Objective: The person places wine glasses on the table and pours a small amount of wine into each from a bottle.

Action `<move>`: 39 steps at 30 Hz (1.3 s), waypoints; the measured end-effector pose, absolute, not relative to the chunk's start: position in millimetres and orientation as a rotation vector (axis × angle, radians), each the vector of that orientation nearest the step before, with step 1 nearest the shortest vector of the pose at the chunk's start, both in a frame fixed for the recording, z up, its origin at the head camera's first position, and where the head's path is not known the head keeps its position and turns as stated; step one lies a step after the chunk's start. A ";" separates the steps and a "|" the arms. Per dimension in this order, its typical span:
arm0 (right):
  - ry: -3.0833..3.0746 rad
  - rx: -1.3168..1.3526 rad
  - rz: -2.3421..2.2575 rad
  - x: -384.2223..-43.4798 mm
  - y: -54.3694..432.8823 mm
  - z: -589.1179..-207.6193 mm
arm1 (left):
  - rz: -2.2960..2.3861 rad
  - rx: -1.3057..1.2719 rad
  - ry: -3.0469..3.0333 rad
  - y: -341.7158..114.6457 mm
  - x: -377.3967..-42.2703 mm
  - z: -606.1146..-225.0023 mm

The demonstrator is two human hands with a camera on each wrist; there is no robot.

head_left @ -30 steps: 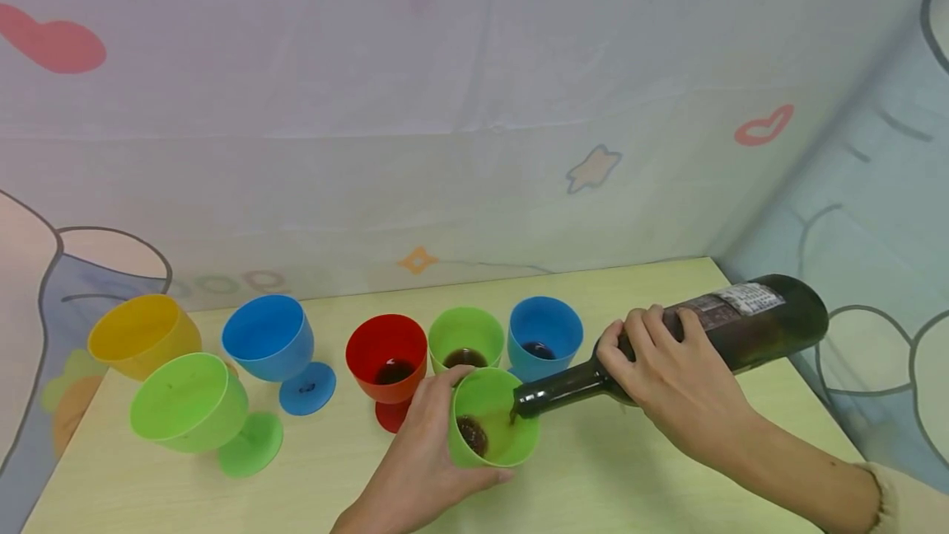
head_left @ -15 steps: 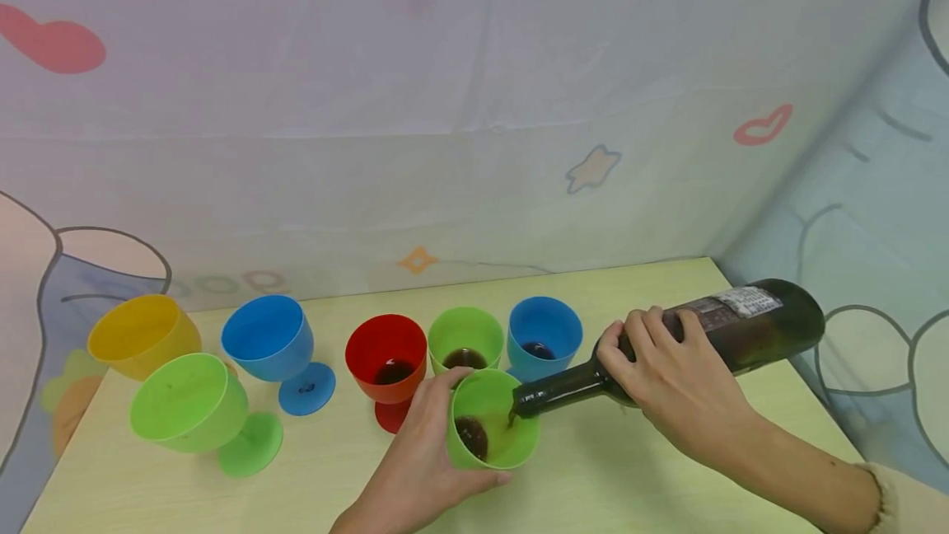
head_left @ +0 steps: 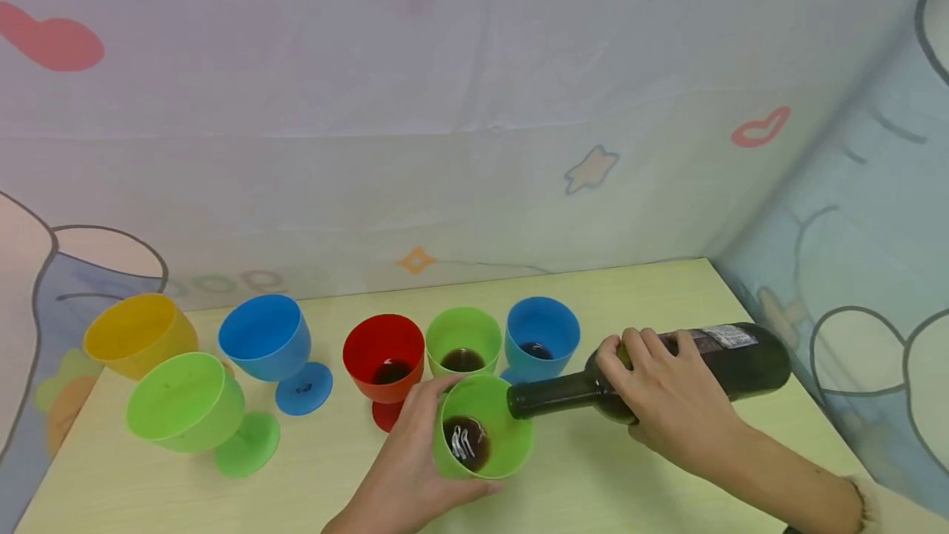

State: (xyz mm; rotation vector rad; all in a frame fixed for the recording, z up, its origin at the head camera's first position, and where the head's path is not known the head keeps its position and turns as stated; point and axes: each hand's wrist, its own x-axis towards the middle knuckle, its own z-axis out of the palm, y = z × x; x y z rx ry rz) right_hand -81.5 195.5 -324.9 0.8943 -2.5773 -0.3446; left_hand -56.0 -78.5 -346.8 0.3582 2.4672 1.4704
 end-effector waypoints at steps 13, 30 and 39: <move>-2.748 0.784 -0.148 -81.9 201.0 -330.5 | 1.546 0.168 2.457 -96.9 -49.3 -346.7; -2.879 0.549 0.307 -92.6 228.1 -324.6 | 1.582 0.045 2.645 -170.7 -40.3 -340.1; -2.819 0.433 0.725 -106.4 243.6 -329.3 | 1.561 -0.206 2.645 -199.9 -49.3 -345.9</move>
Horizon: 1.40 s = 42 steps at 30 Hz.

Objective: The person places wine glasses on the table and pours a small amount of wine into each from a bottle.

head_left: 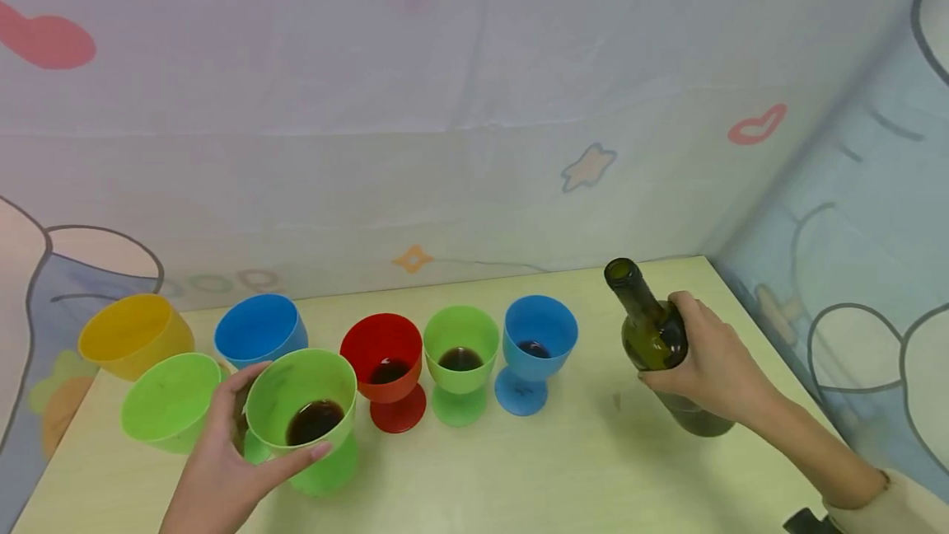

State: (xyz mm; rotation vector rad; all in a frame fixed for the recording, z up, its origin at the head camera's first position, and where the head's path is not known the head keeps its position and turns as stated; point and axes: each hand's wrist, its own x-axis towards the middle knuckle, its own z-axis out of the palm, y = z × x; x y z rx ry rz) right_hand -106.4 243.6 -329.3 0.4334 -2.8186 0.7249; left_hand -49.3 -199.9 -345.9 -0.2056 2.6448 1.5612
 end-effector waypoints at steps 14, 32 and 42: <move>-2.677 0.182 1.013 -116.5 252.5 -349.9 | 1.739 -0.282 2.715 -204.4 -59.6 -365.5; -2.637 -0.069 1.214 -116.8 263.8 -371.1 | 1.704 -0.445 2.705 -199.9 -70.1 -372.4; -2.618 -0.083 1.234 -117.0 265.6 -373.9 | 1.715 -0.499 2.697 -196.9 -75.3 -374.2</move>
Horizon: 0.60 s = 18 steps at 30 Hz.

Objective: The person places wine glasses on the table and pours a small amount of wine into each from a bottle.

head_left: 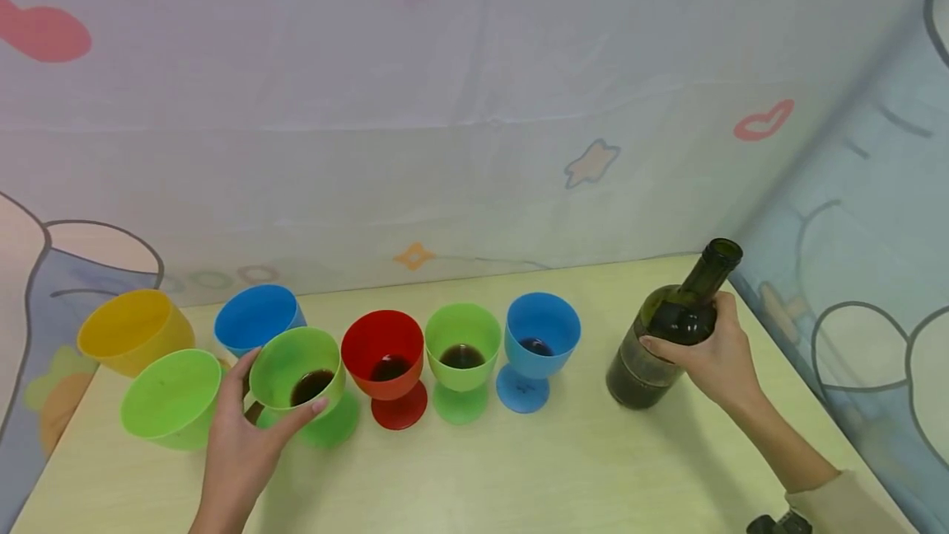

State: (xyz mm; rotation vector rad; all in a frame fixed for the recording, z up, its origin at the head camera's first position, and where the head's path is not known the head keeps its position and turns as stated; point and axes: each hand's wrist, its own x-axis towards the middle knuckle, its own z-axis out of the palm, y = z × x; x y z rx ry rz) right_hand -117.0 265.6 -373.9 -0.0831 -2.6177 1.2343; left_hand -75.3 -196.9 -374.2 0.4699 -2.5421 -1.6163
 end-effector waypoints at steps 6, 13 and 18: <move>-2.612 -0.105 1.226 -116.4 267.6 -374.1 | -1.628 0.457 -2.513 -195.7 -79.6 -376.2; -2.622 -0.125 1.246 -114.7 270.1 -373.3 | -1.615 0.431 -2.500 -195.6 -82.3 -376.8; -2.627 -0.112 1.245 -114.4 270.9 -373.7 | -1.607 0.416 -2.501 -195.0 -84.7 -376.9</move>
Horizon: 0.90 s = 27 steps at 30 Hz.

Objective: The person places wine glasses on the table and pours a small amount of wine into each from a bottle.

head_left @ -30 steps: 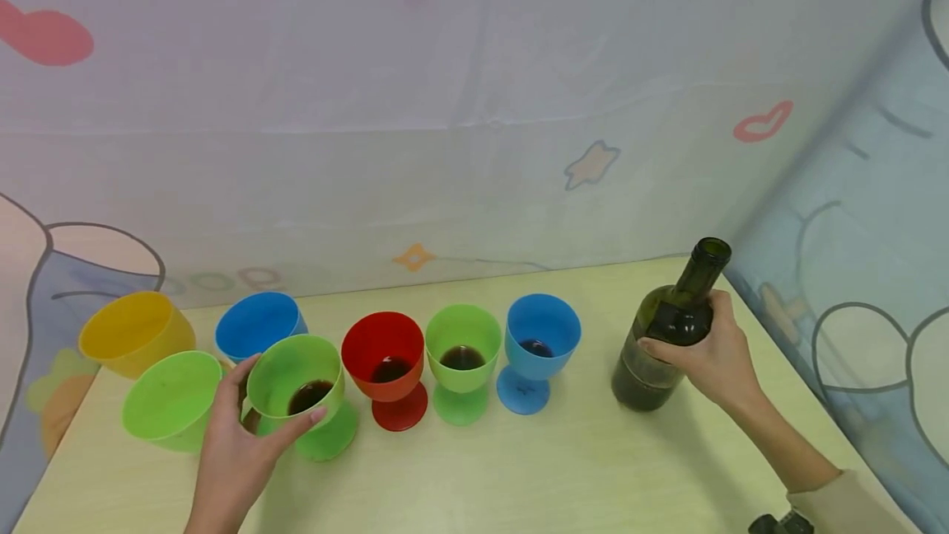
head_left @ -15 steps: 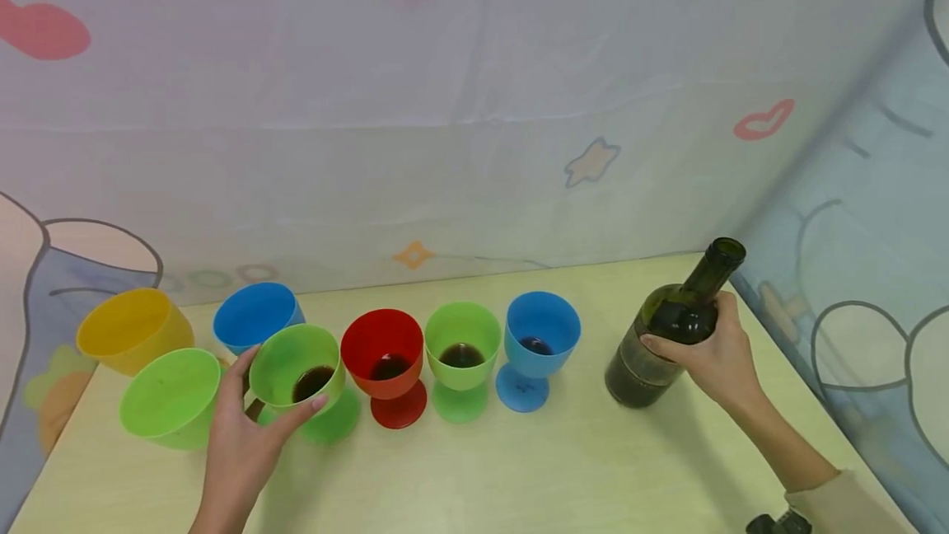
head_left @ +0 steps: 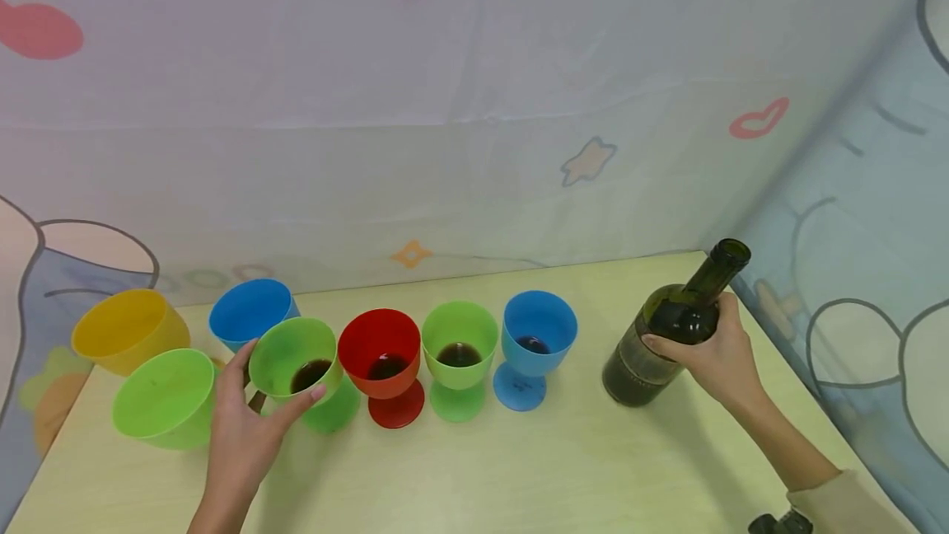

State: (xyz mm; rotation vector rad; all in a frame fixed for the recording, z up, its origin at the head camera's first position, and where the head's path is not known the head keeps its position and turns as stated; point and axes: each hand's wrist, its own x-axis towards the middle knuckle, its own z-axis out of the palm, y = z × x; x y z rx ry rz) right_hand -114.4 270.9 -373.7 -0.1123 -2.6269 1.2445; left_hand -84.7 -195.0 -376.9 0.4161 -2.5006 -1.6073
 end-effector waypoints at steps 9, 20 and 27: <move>-2.639 -0.100 1.247 -114.7 271.9 -373.4 | -1.631 0.393 -2.492 -196.5 -88.6 -379.0; -2.654 -0.105 1.255 -114.2 274.2 -374.2 | -1.637 0.356 -2.501 -196.9 -88.5 -383.5; -2.658 -0.099 1.255 -114.6 275.7 -374.6 | -1.640 0.350 -2.501 -196.8 -88.0 -383.8</move>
